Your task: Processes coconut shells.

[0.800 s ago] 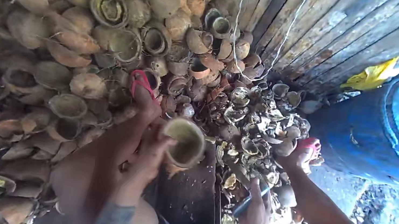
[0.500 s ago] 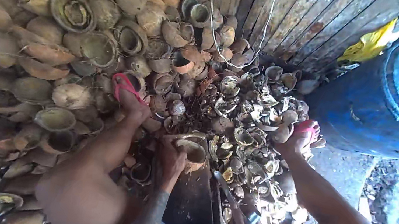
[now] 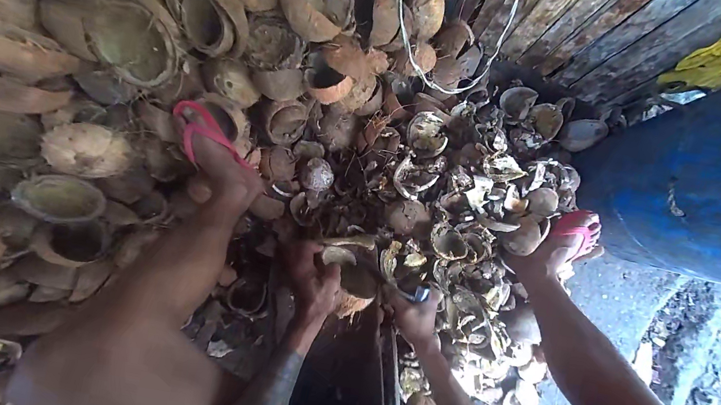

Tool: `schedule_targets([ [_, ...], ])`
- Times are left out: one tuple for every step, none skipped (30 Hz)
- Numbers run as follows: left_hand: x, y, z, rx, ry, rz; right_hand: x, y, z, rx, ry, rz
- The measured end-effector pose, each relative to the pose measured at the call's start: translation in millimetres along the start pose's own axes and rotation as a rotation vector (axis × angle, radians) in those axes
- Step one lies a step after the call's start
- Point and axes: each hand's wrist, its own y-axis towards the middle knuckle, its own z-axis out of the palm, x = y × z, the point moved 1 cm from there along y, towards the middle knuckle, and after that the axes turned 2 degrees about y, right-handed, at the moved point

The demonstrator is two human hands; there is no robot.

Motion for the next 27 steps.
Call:
schedule_targets([
  [-0.8, -0.8, -1.7, 0.022, -0.003, -0.006, -10.1, 14.0, -8.7, 0.073, 0.019, -0.065],
  [-1.6, -1.1, -5.1, 0.060, 0.010, -0.017, -12.0, 21.5, -13.6, 0.124, 0.013, -0.100],
  [-0.5, -0.5, -10.8, 0.107, 0.027, -0.017, -4.9, 19.0, -14.3, 0.141, -0.028, -0.103],
  [3.2, 0.3, -17.1, 0.142, 0.036, 0.003, 9.8, 6.6, -11.3, 0.129, -0.092, -0.074],
  [7.0, 1.0, -22.5, 0.168, 0.017, 0.028, 29.1, -11.3, -4.5, 0.102, -0.148, -0.014],
  [9.1, -0.5, -25.9, 0.191, -0.023, 0.056, 47.5, -31.7, 4.1, 0.056, -0.157, 0.056],
  [7.6, -5.6, -27.1, 0.239, -0.068, 0.071, 60.3, -51.7, 12.5, -0.005, -0.115, 0.129],
  [4.1, -13.2, -26.0, 0.300, -0.086, 0.088, 66.2, -67.1, 19.5, -0.073, -0.044, 0.208],
  [2.2, -19.1, -21.3, 0.329, -0.059, 0.138, 66.3, -72.9, 23.9, -0.140, 0.007, 0.269],
  [3.3, -20.1, -14.8, 0.308, -0.031, 0.203, 62.4, -68.6, 25.0, -0.193, 0.002, 0.296],
  [7.1, -18.1, -8.1, 0.267, -0.038, 0.261, 55.0, -57.7, 21.5, -0.222, -0.040, 0.287],
  [11.5, -15.5, -3.3, 0.235, -0.076, 0.291, 42.7, -42.5, 14.0, -0.210, -0.097, 0.236],
  [15.6, -14.0, -1.3, 0.223, -0.123, 0.302, 24.4, -24.6, 4.7, -0.165, -0.111, 0.179],
  [17.4, -14.9, -1.1, 0.220, -0.147, 0.301, 4.7, -6.1, -5.3, -0.088, -0.087, 0.132],
  [17.8, -14.9, -1.0, 0.220, -0.148, 0.297, -10.3, 12.4, -11.6, -0.021, -0.051, 0.088],
  [17.2, -13.6, -1.1, 0.227, -0.138, 0.294, -18.1, 26.3, -14.4, 0.023, -0.035, 0.046],
  [17.2, -13.3, -2.7, 0.241, -0.129, 0.283, -19.4, 30.2, -15.3, 0.039, -0.024, 0.021],
  [17.7, -13.2, -6.6, 0.260, -0.125, 0.270, -13.8, 23.2, -14.8, 0.028, -0.019, 0.016],
  [17.8, -12.8, -11.3, 0.282, -0.117, 0.246, -0.6, 7.6, -13.0, -0.009, -0.027, 0.048],
  [17.6, -10.7, -14.8, 0.294, -0.115, 0.224, 17.5, -11.6, -8.8, -0.056, -0.028, 0.129],
  [16.1, -7.4, -16.0, 0.294, -0.121, 0.216, 36.8, -30.7, -2.2, -0.109, -0.006, 0.238],
  [14.1, -6.0, -15.2, 0.305, -0.137, 0.221, 53.2, -48.7, 4.4, -0.162, 0.043, 0.370],
  [14.2, -7.1, -12.0, 0.311, -0.158, 0.236, 64.5, -61.8, 9.4, -0.200, 0.094, 0.484],
  [15.3, -7.6, -8.3, 0.312, -0.188, 0.232, 70.8, -64.6, 11.5, -0.213, 0.113, 0.546],
  [15.2, -3.7, -4.0, 0.312, -0.216, 0.213, 75.5, -53.3, 10.5, -0.190, 0.089, 0.569],
  [13.3, 2.1, -1.0, 0.302, -0.217, 0.198, 81.9, -32.9, 6.2, -0.120, 0.043, 0.571],
  [12.5, 3.6, -1.5, 0.297, -0.203, 0.187, 88.7, -11.6, -0.6, -0.008, -0.033, 0.556],
])
